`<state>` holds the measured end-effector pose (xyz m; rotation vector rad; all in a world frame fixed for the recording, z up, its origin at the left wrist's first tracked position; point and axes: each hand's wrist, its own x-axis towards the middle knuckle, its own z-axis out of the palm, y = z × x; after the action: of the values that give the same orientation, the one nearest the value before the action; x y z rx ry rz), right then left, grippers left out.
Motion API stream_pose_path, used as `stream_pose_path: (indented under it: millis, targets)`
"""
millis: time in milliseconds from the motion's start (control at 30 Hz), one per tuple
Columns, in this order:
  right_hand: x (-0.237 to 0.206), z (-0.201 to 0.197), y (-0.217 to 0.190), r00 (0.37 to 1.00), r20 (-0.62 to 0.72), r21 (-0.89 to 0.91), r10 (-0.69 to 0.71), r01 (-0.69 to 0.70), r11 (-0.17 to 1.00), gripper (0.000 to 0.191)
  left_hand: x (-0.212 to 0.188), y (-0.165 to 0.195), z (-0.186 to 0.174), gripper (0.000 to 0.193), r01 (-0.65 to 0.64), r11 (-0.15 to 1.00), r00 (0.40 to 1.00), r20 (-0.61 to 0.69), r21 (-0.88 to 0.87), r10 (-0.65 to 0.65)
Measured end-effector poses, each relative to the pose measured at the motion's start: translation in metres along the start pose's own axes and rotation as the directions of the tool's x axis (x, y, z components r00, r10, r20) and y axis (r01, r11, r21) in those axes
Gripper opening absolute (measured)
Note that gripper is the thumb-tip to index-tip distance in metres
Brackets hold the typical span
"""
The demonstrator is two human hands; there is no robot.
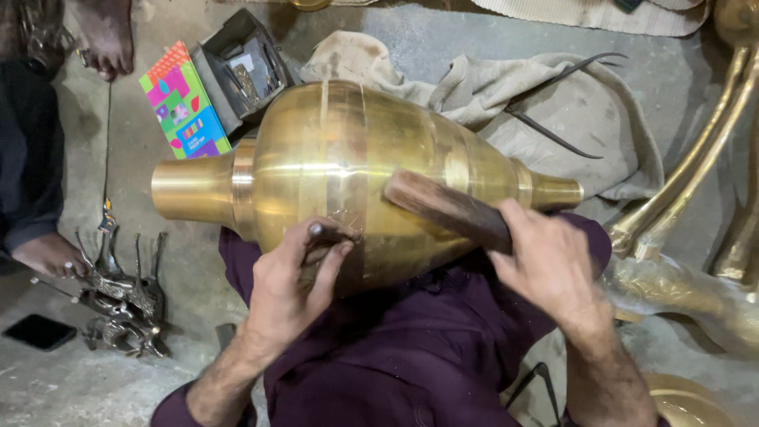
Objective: The person sits on the floor with a large brass vessel on their lap. They hold a small punch against the vessel's seam with one hand and repeatedly strike it with a wooden mallet held in the other hand, repositioning the punch and rotating the vessel to work along the joint.
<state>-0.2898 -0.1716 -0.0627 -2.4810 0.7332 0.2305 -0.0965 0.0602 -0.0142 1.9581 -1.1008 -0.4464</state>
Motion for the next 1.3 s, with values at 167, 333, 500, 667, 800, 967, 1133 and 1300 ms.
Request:
stream_pose_path:
  millis: [167, 333, 500, 667, 800, 967, 1133, 1300]
  targets:
    - [0.003, -0.056, -0.03, 0.919, -0.294, 0.114, -0.264, 0.308, 0.945, 0.042, -0.016, -0.021, 0.013, 0.032, -0.033, 0.997, 0.992, -0.127, -0.066, 0.024]
    - [-0.001, -0.104, -0.073, 0.844, -0.275, -0.059, -0.461, 0.463, 0.884, 0.039, -0.021, -0.035, 0.014, 0.035, -0.03, 0.999, 0.989, -0.141, 0.033, 0.035]
    - [-0.007, -0.114, -0.097, 0.825, -0.249, -0.407, -0.507, 0.386, 0.828, 0.017, -0.016, -0.039, 0.012, 0.031, -0.246, 0.93, 0.951, -0.118, 0.272, 0.286]
    - [-0.004, -0.083, -0.078, 0.88, -0.295, -0.477, -0.373, 0.203, 0.855, 0.021, -0.011, -0.028, 0.014, 0.027, 0.064, 0.983, 0.979, -0.18, -0.17, -0.094]
    - [0.006, -0.059, -0.055, 0.938, -0.246, -0.437, -0.243, 0.117, 0.892, 0.018, -0.007, -0.022, 0.017, 0.026, 0.012, 0.94, 0.971, -0.221, -0.341, -0.092]
    - [0.013, -0.051, -0.045, 0.939, -0.192, -0.469, -0.287, 0.169, 0.867, 0.023, -0.008, -0.022, 0.025, 0.032, -0.007, 0.964, 0.965, -0.253, -0.267, -0.063]
    - [0.014, -0.075, -0.054, 0.844, -0.247, -0.566, -0.476, 0.273, 0.778, 0.02, -0.015, -0.036, 0.031, 0.038, -0.095, 0.989, 0.949, -0.309, -0.113, 0.056]
    - [0.008, -0.112, -0.096, 0.801, -0.198, -0.493, -0.565, 0.417, 0.763, 0.021, -0.024, -0.057, 0.033, 0.041, -0.073, 0.995, 0.932, -0.35, 0.068, 0.093]
